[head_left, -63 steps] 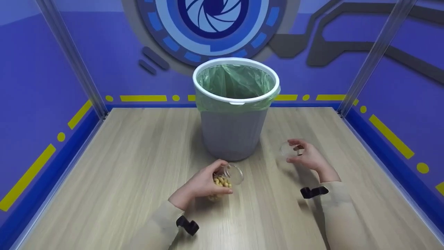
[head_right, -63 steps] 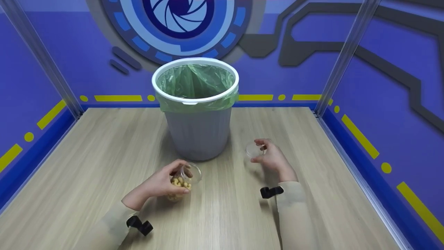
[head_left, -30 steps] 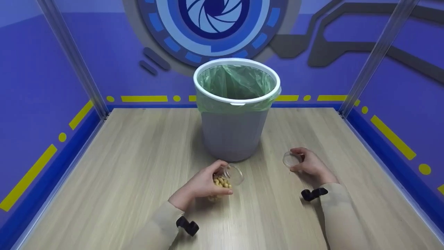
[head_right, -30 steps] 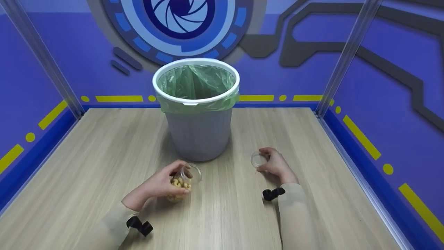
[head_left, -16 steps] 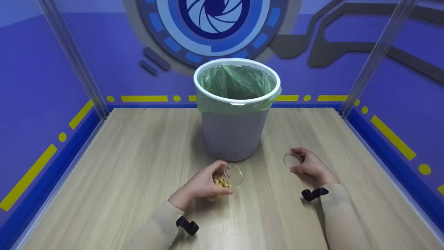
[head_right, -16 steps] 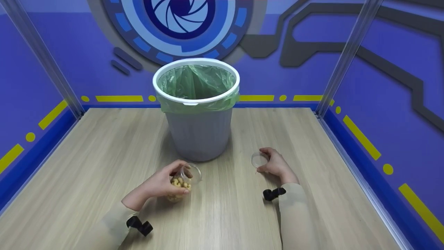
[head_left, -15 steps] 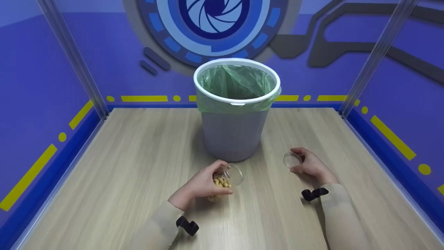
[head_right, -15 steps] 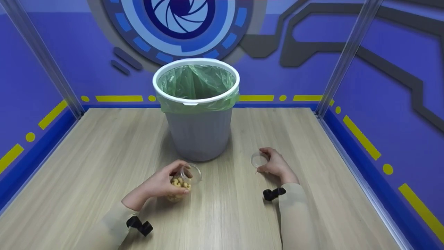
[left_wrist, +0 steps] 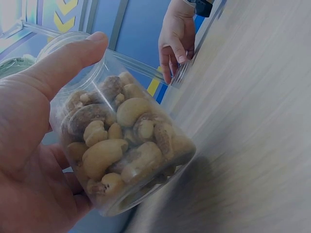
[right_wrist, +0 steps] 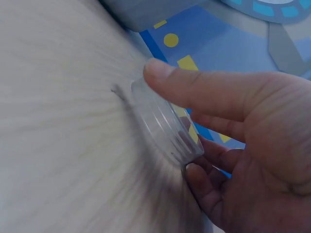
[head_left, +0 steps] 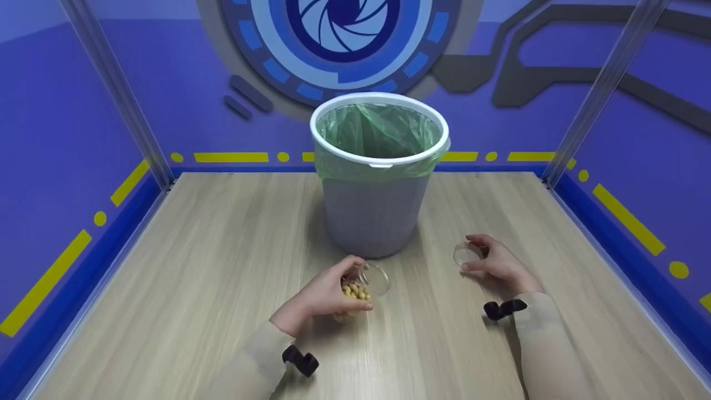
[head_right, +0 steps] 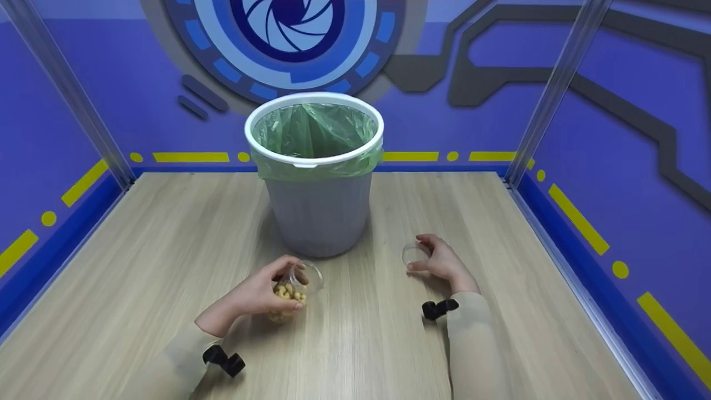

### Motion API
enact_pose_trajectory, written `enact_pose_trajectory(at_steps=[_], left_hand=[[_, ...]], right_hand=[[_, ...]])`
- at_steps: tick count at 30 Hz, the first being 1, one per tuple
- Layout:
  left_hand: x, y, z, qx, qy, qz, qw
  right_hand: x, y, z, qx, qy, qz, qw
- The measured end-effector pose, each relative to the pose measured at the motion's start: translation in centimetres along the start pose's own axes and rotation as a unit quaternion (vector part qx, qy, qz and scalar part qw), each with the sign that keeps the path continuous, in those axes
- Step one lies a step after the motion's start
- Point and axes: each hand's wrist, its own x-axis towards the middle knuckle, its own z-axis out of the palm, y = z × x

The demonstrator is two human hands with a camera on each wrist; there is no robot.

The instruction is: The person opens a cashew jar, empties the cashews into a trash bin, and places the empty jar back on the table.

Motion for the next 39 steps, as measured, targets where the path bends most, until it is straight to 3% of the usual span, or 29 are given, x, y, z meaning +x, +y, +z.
enact_pose_trajectory(at_steps=[13, 22, 30, 34, 39], left_hand=[[-0.2, 0.1, -0.2, 0.005, 0.009, -0.004, 0.9999], [-0.4, 0.5, -1.2, -0.009, 0.026, -0.02, 0.9994], [-0.3, 0.4, -2.8, -0.029, 0.056, -0.026, 0.9977], [-0.2, 1.0, -4.1, -0.04, 0.075, -0.044, 0.9954], [0.0, 1.9, -6.1, -0.03, 0.093, -0.041, 0.9943]], right_hand=[[-0.3, -1.0, -0.3, -0.033, 0.0, 0.003, 0.999], [-0.3, -3.8, -1.4, -0.059, 0.059, -0.003, 0.996], [0.1, -8.4, -2.7, 0.066, 0.071, -0.01, 0.995], [0.7, -10.6, -3.4, 0.132, 0.082, -0.025, 0.988], [1.0, -14.0, -4.2, 0.186, 0.105, -0.043, 0.976]])
